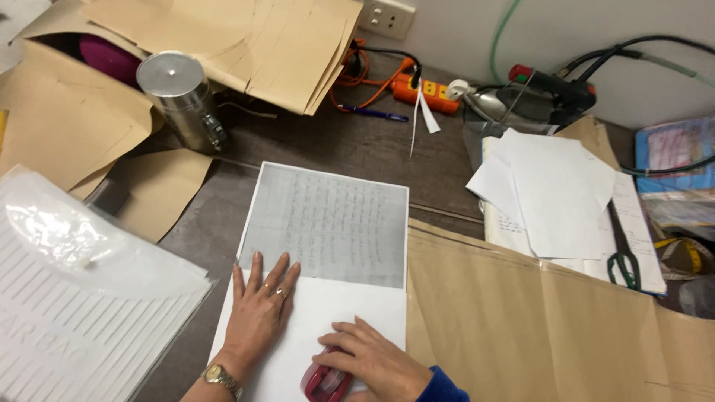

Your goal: The person tapes a white sheet of paper onto a larger brown paper sheet on a table. They use a red tape dispenser to apply tape to the edges of the white paper, smoothing it down. They then place a printed document on top of the taped paper and secure it with additional tape.

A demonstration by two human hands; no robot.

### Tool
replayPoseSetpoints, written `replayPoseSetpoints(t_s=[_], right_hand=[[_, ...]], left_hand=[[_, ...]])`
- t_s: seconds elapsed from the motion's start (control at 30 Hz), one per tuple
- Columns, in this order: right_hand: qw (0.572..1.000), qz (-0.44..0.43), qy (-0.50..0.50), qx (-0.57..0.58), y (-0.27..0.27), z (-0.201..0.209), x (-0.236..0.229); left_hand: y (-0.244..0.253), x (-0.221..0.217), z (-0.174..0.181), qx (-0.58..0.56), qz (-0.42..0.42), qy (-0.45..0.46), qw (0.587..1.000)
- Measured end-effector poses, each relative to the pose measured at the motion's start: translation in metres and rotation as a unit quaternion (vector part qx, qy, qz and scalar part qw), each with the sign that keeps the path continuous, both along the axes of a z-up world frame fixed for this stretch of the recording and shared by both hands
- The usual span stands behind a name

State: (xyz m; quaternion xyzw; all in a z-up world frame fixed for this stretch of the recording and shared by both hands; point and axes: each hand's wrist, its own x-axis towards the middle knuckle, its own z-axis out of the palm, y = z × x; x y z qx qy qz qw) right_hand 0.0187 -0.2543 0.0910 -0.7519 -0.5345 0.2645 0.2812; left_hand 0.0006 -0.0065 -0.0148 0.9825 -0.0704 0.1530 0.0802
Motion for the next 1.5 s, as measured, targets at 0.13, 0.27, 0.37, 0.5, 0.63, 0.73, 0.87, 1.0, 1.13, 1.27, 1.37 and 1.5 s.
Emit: replayPoseSetpoints(t_s=[0.13, 0.27, 0.37, 0.5, 0.63, 0.73, 0.87, 1.0, 1.13, 1.27, 1.37, 1.5], right_hand=[[0.999, -0.013, 0.043, 0.008, -0.003, 0.004, 0.004], [0.998, -0.029, 0.022, 0.059, -0.002, 0.011, 0.012], [0.995, -0.041, 0.028, 0.083, -0.005, 0.011, 0.014], [0.994, -0.056, 0.05, 0.077, -0.008, 0.01, 0.019], [0.997, -0.024, 0.013, 0.07, -0.009, 0.01, 0.017], [0.999, 0.041, -0.014, 0.019, -0.006, 0.003, 0.011], [0.993, 0.033, -0.116, 0.006, 0.005, -0.003, -0.001], [0.983, 0.039, -0.175, 0.034, 0.015, -0.01, -0.003], [0.982, 0.05, -0.175, 0.041, 0.017, -0.016, -0.001], [0.992, 0.014, -0.106, 0.067, 0.023, 0.006, 0.013], [0.986, -0.068, -0.079, 0.131, 0.026, 0.014, 0.051], [0.954, -0.211, -0.208, 0.037, 0.032, -0.004, 0.127]], left_hand=[[0.0, 0.001, -0.004, -0.002, 0.001, -0.015, 1.0], [0.0, 0.005, 0.0, 0.012, 0.005, 0.002, 1.0], [-0.002, 0.001, 0.009, 0.002, 0.001, 0.029, 1.0], [-0.003, 0.002, 0.015, -0.016, -0.003, 0.009, 1.0], [-0.003, 0.0, 0.011, -0.016, 0.002, 0.014, 1.0], [-0.001, 0.002, 0.007, -0.01, 0.0, -0.01, 1.0], [-0.002, 0.001, 0.003, -0.016, 0.002, -0.003, 1.0], [-0.002, 0.001, 0.003, -0.01, 0.002, -0.004, 1.0], [-0.001, 0.001, 0.002, -0.007, 0.003, 0.002, 1.0], [-0.002, 0.001, 0.0, -0.012, 0.004, -0.001, 1.0], [-0.001, 0.002, 0.0, -0.017, 0.002, 0.004, 1.0], [-0.007, 0.004, 0.018, -0.036, 0.056, 0.136, 0.989]])
